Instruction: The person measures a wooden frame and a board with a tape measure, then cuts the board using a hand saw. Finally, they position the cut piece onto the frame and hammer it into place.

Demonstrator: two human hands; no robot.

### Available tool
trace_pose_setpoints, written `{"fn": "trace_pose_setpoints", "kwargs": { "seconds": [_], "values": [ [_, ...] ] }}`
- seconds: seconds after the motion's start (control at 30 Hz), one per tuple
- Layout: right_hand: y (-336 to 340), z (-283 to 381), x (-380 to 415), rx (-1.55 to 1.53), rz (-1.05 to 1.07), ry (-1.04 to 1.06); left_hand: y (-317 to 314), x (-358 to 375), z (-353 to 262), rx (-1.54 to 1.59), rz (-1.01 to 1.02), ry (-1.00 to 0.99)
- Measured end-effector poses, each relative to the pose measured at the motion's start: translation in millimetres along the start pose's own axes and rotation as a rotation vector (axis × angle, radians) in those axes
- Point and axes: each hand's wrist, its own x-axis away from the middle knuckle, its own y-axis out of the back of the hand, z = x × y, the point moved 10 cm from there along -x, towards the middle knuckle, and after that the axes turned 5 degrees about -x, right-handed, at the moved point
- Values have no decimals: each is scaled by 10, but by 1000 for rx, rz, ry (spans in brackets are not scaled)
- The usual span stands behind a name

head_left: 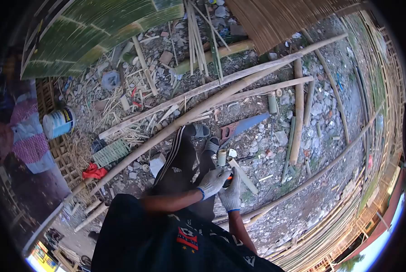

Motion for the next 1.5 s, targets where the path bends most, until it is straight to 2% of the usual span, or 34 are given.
{"fn": "trace_pose_setpoints", "kwargs": {
  "seconds": [0.13, 0.17, 0.23, 0.27, 0.3, 0.37, 0.43, 0.5, 0.57, 0.6, 0.63, 0.67, 0.73, 0.77, 0.8, 0.87, 0.9, 1.0, 1.03, 1.1, 1.17, 1.2, 1.23, 1.27, 1.37, 1.5],
  "values": [
    [-655, -594, -393, -107, 465, -206, 141, -262, 481, -12, -93, 160],
    [-800, -763, -466, -60, 442, -74, 114, -391, 682, -18, -66, 185],
    [-1049, -881, -695, -60, 490, -110, 198, -729, 984, -130, -122, 156],
    [-1262, -1179, -770, -77, 525, -143, 228, -914, 1156, -137, -90, 164],
    [-1350, -1090, -915, -32, 560, -179, 317, -1087, 1297, -173, -121, 158],
    [-1835, -1688, -1168, -10, 592, -164, 505, -1497, 1480, -340, -134, 4],
    [-2204, -1989, -1471, 163, 613, -201, 797, -1903, 1950, -273, -253, 90],
    [-2626, -2400, -1770, 267, 669, -130, 1214, -2242, 2185, -367, -316, 114],
    [-3043, -2553, -2073, 351, 764, -68, 1732, -2586, 2430, -432, -529, 31],
    [-3300, -2784, -2233, 358, 766, 18, 2016, -2717, 2509, -492, -692, -84],
    [-3488, -2839, -2351, 355, 738, 71, 2312, -2842, 2549, -522, -722, -54],
    [-3637, -2819, -2476, 353, 710, 121, 2573, -2997, 2661, -609, -822, -117],
    [-3860, -2774, -2670, 361, 634, 219, 3080, -3099, 2620, -703, -878, -61],
    [-3977, -2773, -2709, 338, 618, 277, 3257, -3171, 2681, -783, -1087, -212],
    [-4070, -2773, -2763, 321, 597, 337, 3416, -3228, 2647, -822, -1080, -191],
    [-4171, -2796, -2790, 340, 511, 518, 3581, -3472, 2640, -992, -1069, -327],
    [-4219, -2824, -2768, 377, 442, 639, 3636, -3607, 2687, -993, -991, -272],
    [-4289, -3008, -2765, 302, 413, 685, 3765, -3783, 2700, -1107, -1083, -350],
    [-4264, -3030, -2813, 278, 409, 691, 3799, -3897, 2682, -1232, -1049, -433],
    [-4205, -3005, -2818, 235, 398, 704, 3910, -4110, 2828, -1363, -921, -443],
    [-4157, -2997, -2800, 208, 360, 759, 3985, -4052, 2840, -1282, -883, -578],
    [-4170, -3039, -2795, 211, 365, 753, 4090, -4104, 2932, -1202, -777, -492],
    [-4168, -3060, -2802, 210, 373, 744, 4156, -4069, 2959, -1203, -757, -476],
    [-4151, -3064, -2793, 211, 379, 732, 4227, -4054, 2905, -1183, -696, -377],
    [-4119, -3098, -2762, 177, 323, 717, 4170, -3873, 2544, -1130, -623, -269],
    [-4067, -3090, -2726, 172, 280, 748, 4293, -3823, 2358, -1015, -586, -238]
  ]
}}
